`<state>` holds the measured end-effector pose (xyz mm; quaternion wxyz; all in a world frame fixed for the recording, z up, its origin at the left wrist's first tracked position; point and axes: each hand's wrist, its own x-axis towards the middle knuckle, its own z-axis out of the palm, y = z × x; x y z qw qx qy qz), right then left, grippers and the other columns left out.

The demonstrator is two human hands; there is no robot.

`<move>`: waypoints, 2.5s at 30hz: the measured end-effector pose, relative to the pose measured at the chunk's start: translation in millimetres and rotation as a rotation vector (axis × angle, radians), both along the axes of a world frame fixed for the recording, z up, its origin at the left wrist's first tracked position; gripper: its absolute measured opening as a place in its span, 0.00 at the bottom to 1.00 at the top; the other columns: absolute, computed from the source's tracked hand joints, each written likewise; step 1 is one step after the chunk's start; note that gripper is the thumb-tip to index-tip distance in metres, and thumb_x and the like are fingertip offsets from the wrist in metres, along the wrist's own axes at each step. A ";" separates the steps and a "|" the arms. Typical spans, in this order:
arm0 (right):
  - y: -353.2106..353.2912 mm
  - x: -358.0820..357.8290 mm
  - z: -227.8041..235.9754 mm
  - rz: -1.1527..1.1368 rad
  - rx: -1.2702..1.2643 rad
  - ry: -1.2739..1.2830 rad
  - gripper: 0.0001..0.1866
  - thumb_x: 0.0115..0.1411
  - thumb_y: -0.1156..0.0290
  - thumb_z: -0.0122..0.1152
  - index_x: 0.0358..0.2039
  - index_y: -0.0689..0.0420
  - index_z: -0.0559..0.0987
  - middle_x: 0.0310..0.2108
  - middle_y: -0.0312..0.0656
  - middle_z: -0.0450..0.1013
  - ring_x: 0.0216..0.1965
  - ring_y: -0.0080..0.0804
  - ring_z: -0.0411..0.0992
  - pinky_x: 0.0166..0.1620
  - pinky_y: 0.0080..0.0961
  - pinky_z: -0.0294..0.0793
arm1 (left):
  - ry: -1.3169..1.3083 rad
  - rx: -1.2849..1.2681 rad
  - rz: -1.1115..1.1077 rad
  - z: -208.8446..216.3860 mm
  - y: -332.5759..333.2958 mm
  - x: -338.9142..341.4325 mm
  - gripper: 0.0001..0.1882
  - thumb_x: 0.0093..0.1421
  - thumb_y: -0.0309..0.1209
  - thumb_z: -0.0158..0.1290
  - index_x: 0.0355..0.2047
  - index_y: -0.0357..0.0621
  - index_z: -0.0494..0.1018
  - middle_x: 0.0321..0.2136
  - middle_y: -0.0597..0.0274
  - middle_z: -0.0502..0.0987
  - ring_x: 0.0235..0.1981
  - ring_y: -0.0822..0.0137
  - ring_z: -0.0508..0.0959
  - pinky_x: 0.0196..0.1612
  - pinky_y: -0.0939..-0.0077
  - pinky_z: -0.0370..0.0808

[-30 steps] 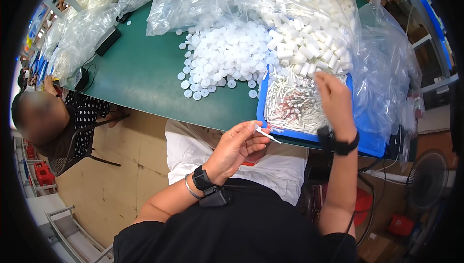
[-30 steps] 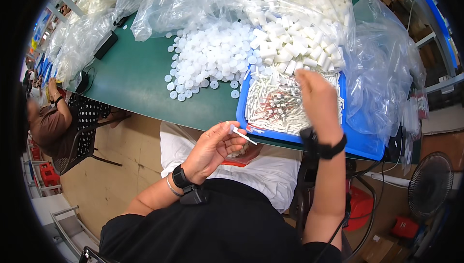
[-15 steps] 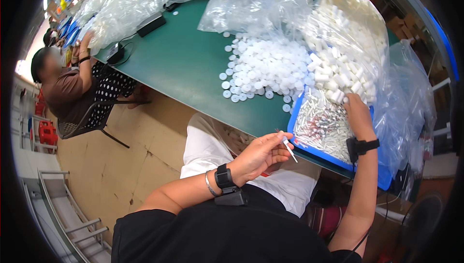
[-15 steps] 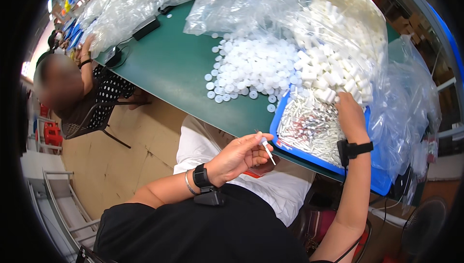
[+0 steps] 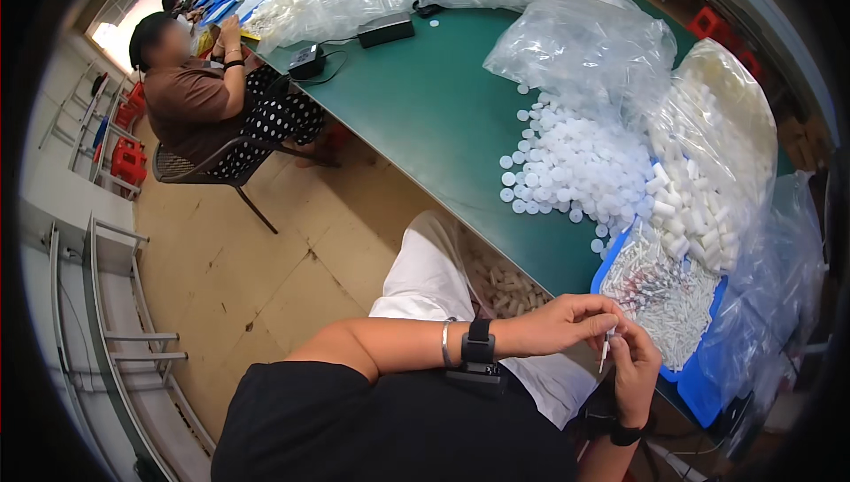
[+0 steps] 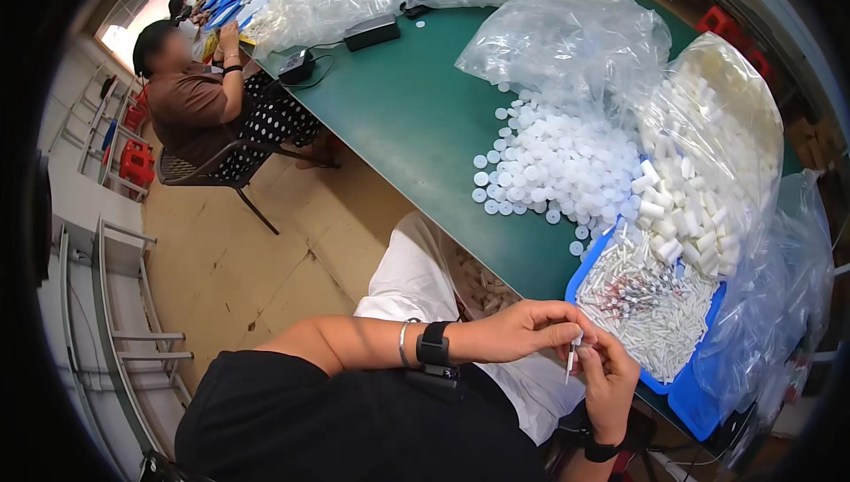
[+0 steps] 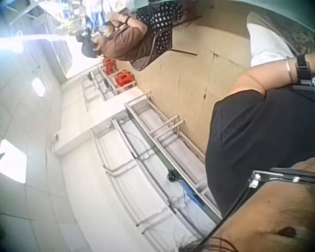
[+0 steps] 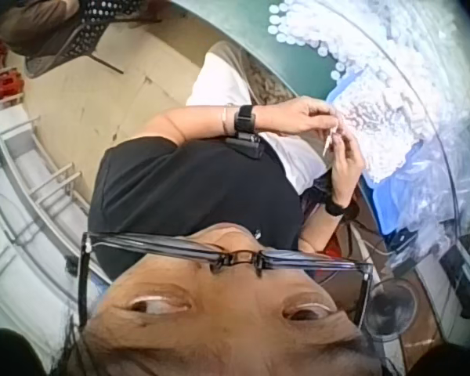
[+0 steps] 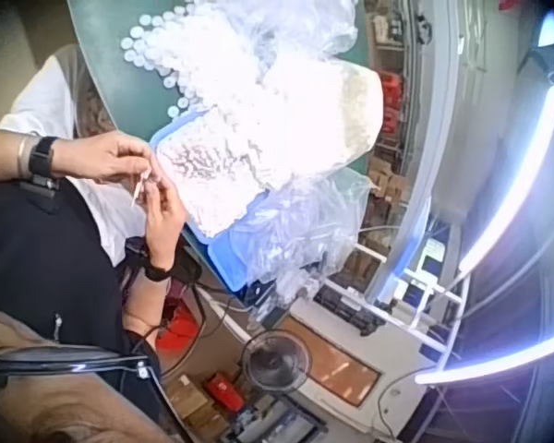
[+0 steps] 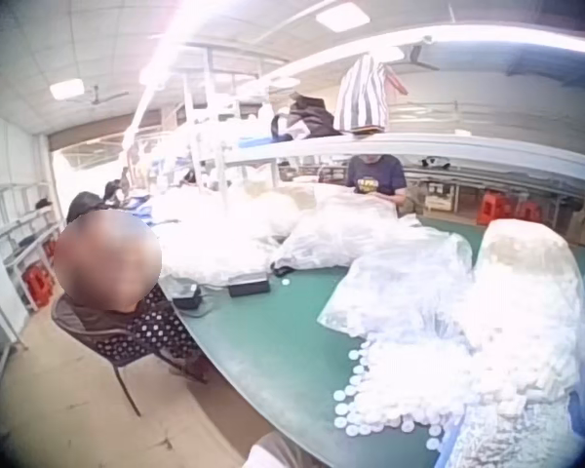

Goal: The person sits at a green table and repeatedly assembles small white plastic components. They pick up a white cap and a white rod, insert the rod into the cap, and place the assembled unit into a blue tray. The process is repeated continuously throughout the video.

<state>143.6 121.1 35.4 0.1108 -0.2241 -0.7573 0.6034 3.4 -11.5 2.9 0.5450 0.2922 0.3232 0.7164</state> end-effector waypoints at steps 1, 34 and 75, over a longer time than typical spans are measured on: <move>-1.7 4.0 -8.9 -0.048 -0.109 -0.002 0.10 0.66 0.73 0.53 0.43 0.66 0.76 0.25 0.35 0.74 0.23 0.20 0.71 0.26 0.17 0.72 | -0.110 0.004 0.004 1.7 -1.0 2.4 0.14 0.71 0.32 0.44 0.50 0.36 0.70 0.40 0.64 0.75 0.39 0.76 0.75 0.45 0.79 0.75; 260.0 147.3 -47.4 -0.472 1.280 -0.872 0.15 0.56 0.68 0.62 0.41 0.64 0.77 0.39 0.58 0.74 0.44 0.57 0.71 0.48 0.44 0.71 | -0.407 -0.365 -0.152 -15.7 -2.2 12.1 0.09 0.69 0.35 0.47 0.43 0.45 0.64 0.44 0.49 0.77 0.32 0.72 0.77 0.39 0.73 0.78; -26.3 13.1 -43.3 -0.038 0.285 0.136 0.16 0.65 0.79 0.51 0.52 0.66 0.69 0.42 0.44 0.73 0.36 0.24 0.70 0.39 0.21 0.73 | 0.124 -0.173 0.284 -32.3 -2.7 13.9 0.10 0.66 0.34 0.53 0.42 0.44 0.66 0.36 0.70 0.70 0.37 0.80 0.70 0.41 0.83 0.70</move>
